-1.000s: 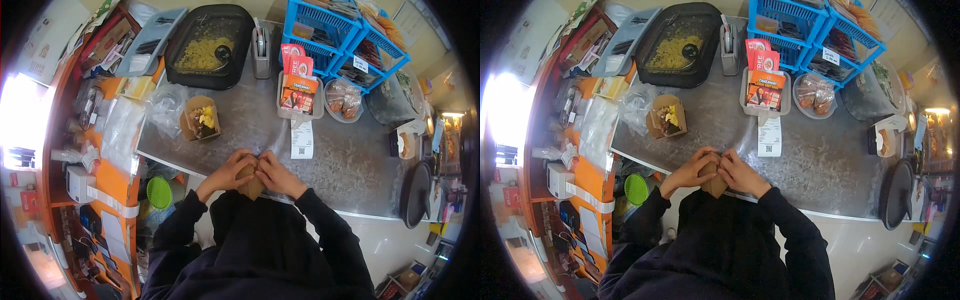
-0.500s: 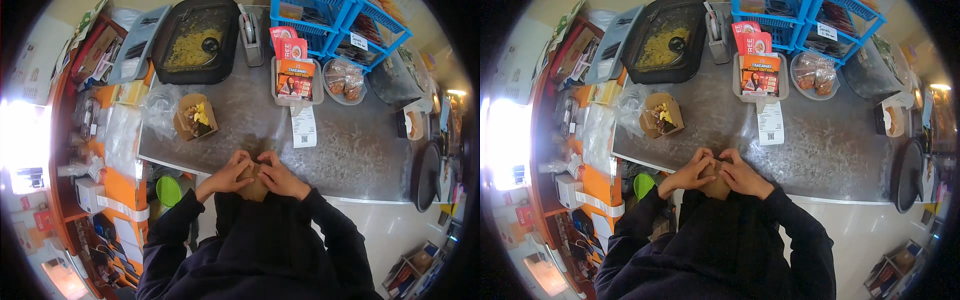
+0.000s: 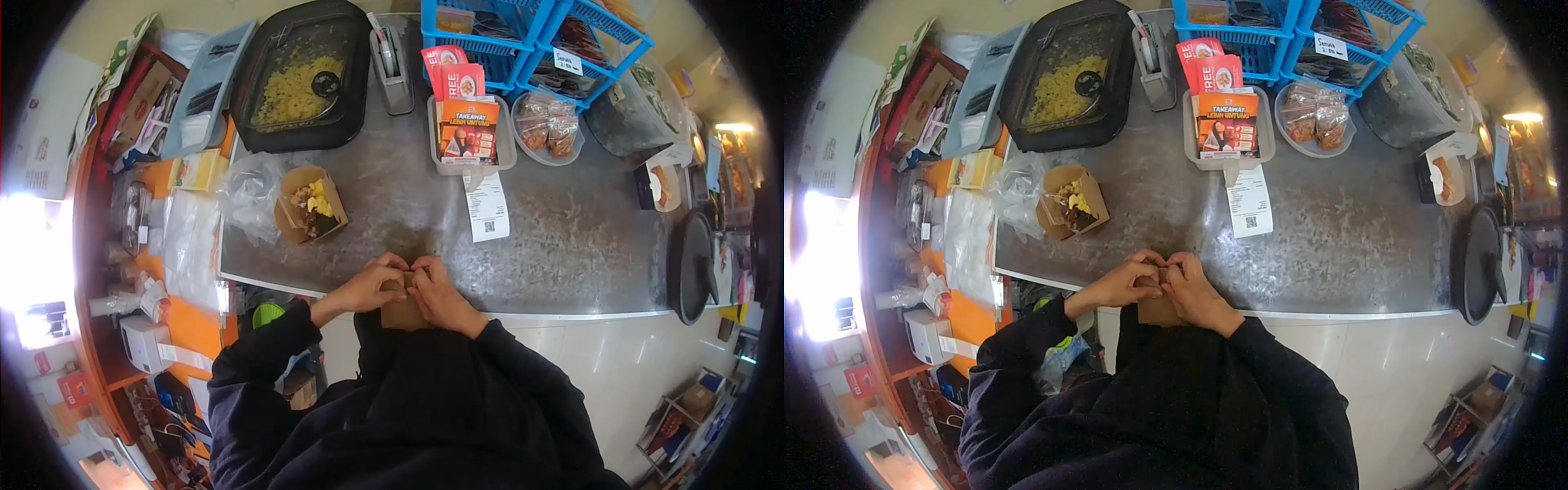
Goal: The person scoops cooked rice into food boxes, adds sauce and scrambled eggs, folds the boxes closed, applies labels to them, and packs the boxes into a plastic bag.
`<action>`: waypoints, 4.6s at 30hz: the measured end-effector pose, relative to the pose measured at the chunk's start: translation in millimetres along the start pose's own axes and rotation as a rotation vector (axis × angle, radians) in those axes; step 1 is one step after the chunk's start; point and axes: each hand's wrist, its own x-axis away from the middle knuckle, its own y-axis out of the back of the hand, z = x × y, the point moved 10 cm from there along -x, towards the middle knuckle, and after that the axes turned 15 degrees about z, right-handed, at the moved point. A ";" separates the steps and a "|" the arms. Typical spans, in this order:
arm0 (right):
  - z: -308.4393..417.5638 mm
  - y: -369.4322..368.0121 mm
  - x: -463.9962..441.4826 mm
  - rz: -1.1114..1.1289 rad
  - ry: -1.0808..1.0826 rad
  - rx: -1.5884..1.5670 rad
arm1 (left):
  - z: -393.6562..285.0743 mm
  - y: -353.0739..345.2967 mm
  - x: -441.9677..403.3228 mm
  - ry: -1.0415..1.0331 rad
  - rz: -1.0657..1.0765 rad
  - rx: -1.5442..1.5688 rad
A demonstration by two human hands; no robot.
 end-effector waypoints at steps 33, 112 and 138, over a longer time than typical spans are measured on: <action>-6.2 -10.0 -4.3 -0.045 -0.028 0.064 | 14.5 -3.8 -5.5 -0.016 -0.123 0.262; 79.2 -61.1 -122.3 -0.008 0.322 0.196 | 54.6 85.8 159.4 -0.460 -0.700 -0.563; 63.4 -62.6 -109.9 -0.286 -0.085 -0.233 | 46.5 67.6 171.1 -0.238 -0.798 -0.569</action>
